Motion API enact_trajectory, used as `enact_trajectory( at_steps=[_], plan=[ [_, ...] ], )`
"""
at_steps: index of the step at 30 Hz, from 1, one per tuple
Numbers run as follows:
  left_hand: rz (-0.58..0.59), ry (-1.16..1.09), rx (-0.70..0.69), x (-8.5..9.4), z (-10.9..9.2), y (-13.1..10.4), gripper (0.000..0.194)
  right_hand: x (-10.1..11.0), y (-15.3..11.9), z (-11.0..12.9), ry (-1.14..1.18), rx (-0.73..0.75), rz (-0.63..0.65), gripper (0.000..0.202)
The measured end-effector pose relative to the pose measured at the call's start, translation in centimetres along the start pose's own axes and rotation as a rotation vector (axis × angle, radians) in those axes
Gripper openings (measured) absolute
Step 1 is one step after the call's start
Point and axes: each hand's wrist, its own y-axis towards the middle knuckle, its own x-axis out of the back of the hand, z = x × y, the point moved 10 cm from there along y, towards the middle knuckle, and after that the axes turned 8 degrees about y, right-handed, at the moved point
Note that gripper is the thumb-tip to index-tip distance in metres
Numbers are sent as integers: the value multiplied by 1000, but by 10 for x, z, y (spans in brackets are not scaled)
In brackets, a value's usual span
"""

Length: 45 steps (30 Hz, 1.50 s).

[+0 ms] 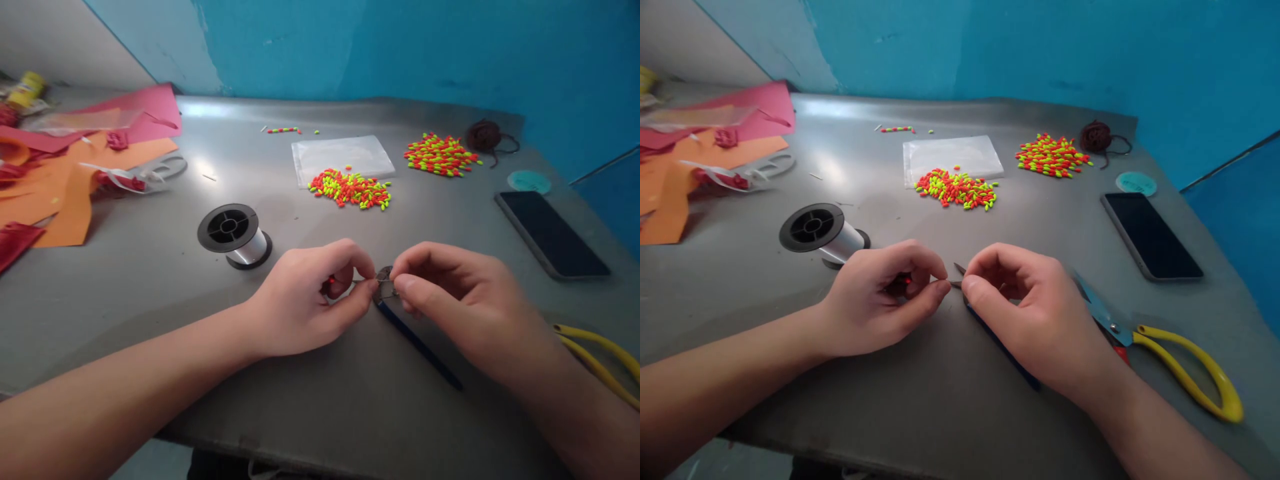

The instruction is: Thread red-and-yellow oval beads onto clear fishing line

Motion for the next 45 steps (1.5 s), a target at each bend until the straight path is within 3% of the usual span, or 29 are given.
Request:
enact_trajectory(
  at_steps=[45],
  plan=[
    [-60, 74, -40, 4, -1, 1, 8, -7, -1, -4, 37, -40, 61, 16]
  ],
)
